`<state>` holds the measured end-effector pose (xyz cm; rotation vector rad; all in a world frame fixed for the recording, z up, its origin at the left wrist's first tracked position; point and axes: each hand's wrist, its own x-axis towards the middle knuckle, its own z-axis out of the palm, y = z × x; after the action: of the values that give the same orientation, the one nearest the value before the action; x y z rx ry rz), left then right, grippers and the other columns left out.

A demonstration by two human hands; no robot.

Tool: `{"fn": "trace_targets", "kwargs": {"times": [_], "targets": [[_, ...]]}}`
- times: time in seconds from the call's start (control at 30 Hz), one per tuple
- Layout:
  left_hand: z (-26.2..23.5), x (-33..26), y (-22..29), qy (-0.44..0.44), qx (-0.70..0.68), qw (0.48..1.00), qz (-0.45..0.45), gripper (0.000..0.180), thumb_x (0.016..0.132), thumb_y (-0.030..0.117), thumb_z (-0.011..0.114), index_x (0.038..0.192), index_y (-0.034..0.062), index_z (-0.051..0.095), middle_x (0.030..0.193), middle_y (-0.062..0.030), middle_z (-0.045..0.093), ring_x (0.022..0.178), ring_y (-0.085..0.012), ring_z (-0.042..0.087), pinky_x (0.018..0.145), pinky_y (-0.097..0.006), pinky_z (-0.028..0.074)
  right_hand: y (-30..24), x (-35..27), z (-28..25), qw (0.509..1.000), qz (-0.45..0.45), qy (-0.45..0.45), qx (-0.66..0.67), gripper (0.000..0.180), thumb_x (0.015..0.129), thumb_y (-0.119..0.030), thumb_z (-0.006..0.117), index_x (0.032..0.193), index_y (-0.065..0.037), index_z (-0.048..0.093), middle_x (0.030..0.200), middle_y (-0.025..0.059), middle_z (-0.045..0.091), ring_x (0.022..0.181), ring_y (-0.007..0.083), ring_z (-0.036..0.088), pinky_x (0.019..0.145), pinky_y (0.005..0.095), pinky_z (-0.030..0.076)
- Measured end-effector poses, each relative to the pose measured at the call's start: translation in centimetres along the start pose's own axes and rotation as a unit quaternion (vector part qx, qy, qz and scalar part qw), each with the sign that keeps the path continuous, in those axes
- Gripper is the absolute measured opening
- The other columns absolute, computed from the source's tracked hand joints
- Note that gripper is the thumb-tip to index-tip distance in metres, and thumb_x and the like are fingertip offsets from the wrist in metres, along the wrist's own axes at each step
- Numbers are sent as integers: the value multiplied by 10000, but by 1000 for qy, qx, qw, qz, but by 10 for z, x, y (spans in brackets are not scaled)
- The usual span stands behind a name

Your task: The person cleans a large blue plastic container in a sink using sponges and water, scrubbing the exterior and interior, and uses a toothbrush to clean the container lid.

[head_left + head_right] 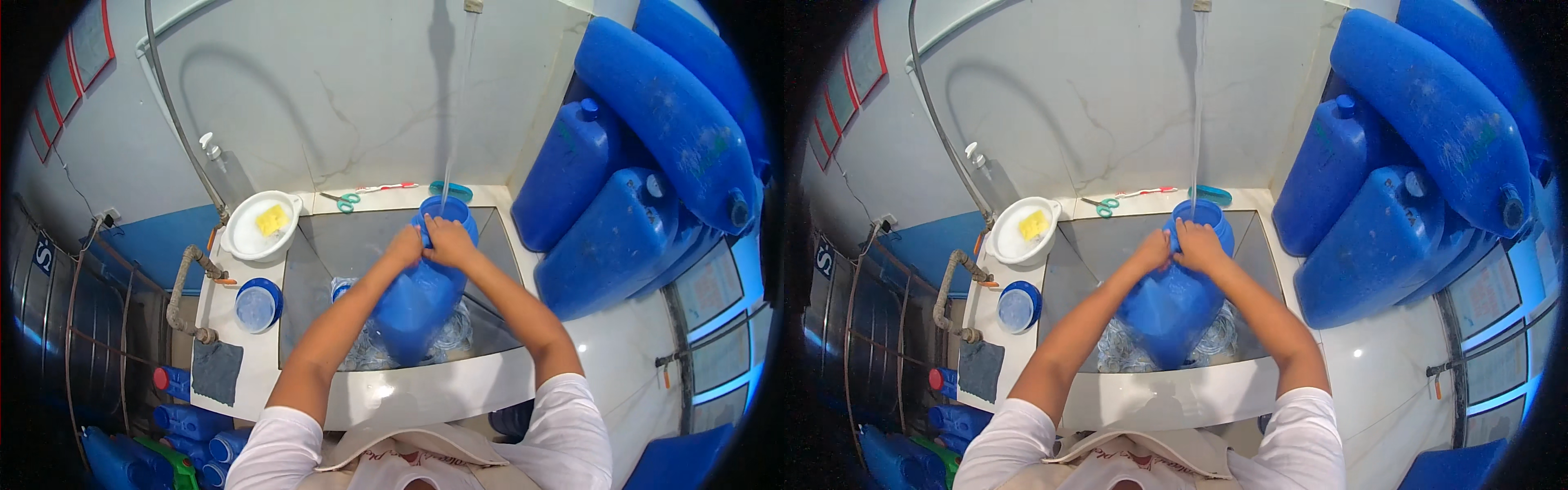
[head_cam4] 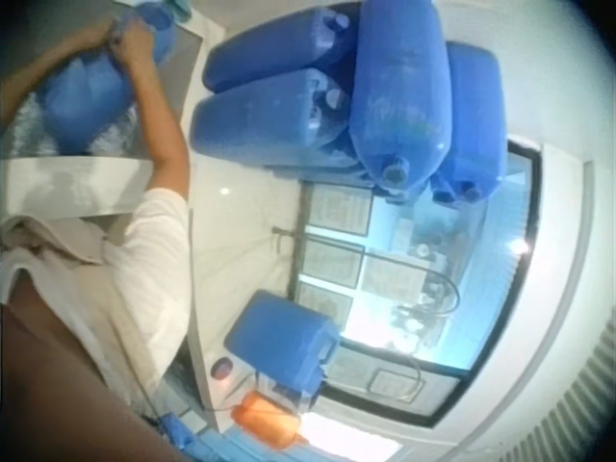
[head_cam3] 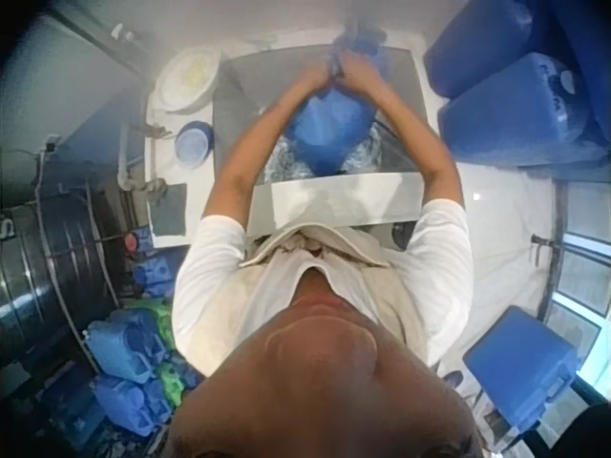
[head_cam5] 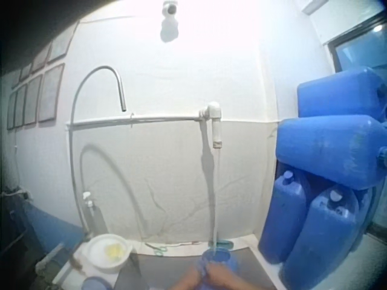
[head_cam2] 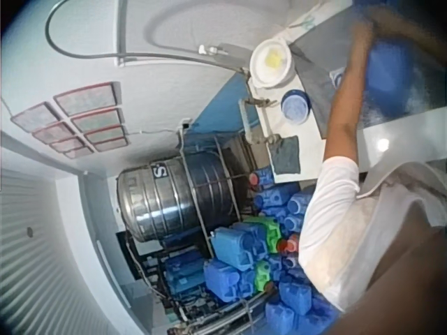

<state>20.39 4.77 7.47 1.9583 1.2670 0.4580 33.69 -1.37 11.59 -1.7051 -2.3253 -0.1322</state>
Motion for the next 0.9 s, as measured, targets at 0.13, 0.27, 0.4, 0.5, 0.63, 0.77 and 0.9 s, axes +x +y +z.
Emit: {"fn": "trace_targets", "kwargs": {"times": [0.13, 0.27, 0.4, 0.5, 0.63, 0.77, 0.9], "targets": [[13, -54, -24, 104, -25, 983, 150, 318, 930, 267, 417, 1058, -15, 490, 981, -211, 574, 909, -297, 586, 747, -389, 464, 21, -27, 8, 993, 13, 104, -51, 562, 703, -335, 648, 1134, 3, 523, 868, 150, 584, 814, 293, 570, 668, 410, 392], [-12, -124, -129, 148, -320, 926, -134, 337, 897, 321, 486, 1130, 77, 486, 981, -97, 559, 829, -204, 552, 716, -299, 447, -2, -16, 7, 991, 24, 131, -11, 575, 569, -223, 621, 1090, 12, 558, 777, 145, 589, 716, 293, 588, 634, 406, 415], [-47, -179, -197, 133, -491, 811, -288, 386, 892, 401, 466, 1120, 90, 493, 881, -63, 551, 797, -165, 557, 679, -291, 461, -46, 31, -47, 980, 8, 197, -39, 645, 533, -197, 604, 1135, 26, 546, 798, 152, 611, 719, 293, 605, 641, 407, 455], [-70, -190, -205, 126, -522, 785, -310, 484, 882, 475, 455, 1153, 76, 477, 900, -66, 548, 851, -182, 559, 728, -310, 467, -60, 57, -138, 968, 20, 250, -11, 628, 550, -195, 604, 1147, -5, 562, 831, 145, 623, 744, 299, 615, 686, 400, 485], [-76, -175, -139, 91, -704, 689, -148, 700, 843, 616, 421, 1295, 82, 394, 1175, -118, 514, 1062, -234, 514, 906, -364, 428, -49, 65, -208, 941, 55, 333, 27, 517, 610, -207, 621, 1101, -46, 599, 875, 167, 643, 817, 341, 619, 713, 427, 496], [-39, -213, -103, 66, -747, 655, -89, 728, 849, 614, 404, 1338, 78, 339, 1366, -114, 384, 1181, -237, 452, 1006, -407, 362, -23, 75, -204, 961, 131, 244, 9, 401, 637, -268, 627, 960, -33, 657, 866, 213, 642, 831, 370, 618, 734, 434, 494], [-83, -274, -111, 82, -706, 696, -100, 783, 823, 617, 454, 1380, 93, 284, 1390, -134, 349, 1261, -283, 361, 1036, -447, 317, -21, 80, -184, 966, 208, 145, 47, 387, 647, -373, 636, 807, -25, 688, 831, 250, 633, 811, 397, 616, 729, 447, 486]]}}
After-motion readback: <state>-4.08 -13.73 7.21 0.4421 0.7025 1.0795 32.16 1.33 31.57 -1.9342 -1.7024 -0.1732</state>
